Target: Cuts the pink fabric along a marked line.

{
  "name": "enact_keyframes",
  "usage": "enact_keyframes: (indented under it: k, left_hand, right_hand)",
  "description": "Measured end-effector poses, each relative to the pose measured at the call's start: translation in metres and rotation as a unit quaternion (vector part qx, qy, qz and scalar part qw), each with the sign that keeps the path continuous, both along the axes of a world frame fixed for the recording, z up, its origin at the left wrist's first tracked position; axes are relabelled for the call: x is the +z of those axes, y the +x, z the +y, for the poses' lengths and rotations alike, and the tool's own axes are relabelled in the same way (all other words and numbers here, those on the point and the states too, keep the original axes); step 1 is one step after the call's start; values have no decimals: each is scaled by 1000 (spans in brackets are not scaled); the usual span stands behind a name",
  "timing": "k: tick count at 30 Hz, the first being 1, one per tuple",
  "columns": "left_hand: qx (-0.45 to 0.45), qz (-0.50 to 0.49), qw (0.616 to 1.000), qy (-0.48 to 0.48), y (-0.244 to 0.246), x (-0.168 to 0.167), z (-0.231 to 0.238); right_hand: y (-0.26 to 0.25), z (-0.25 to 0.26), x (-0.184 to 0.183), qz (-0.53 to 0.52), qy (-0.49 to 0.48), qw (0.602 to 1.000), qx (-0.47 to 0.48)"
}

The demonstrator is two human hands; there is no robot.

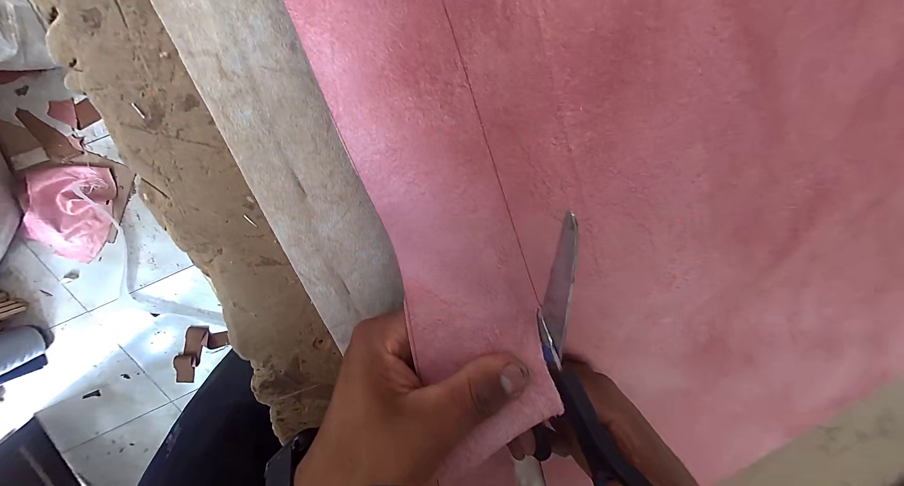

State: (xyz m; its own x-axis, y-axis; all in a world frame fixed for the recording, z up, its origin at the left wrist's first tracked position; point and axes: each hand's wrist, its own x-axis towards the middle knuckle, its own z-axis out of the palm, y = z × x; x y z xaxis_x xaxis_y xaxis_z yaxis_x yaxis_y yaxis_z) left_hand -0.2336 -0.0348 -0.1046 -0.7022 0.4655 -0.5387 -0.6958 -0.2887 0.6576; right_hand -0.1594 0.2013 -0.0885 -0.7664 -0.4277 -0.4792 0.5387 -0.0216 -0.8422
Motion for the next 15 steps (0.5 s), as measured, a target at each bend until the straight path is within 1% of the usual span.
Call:
enact_keyframes:
  k: [3, 9, 15]
  left_hand:
    - [-5, -1, 1000, 3, -2, -1, -1]
    - [-6, 3, 1000, 15, -1, -3, -2]
    - [11, 11, 999, 39, 2, -5, 0]
  right_hand:
    - [-6, -5, 7, -1, 29, 999, 14]
    - [1, -8, 6, -2, 21, 1000, -21]
    - [1, -3, 0, 16, 11, 1000, -9]
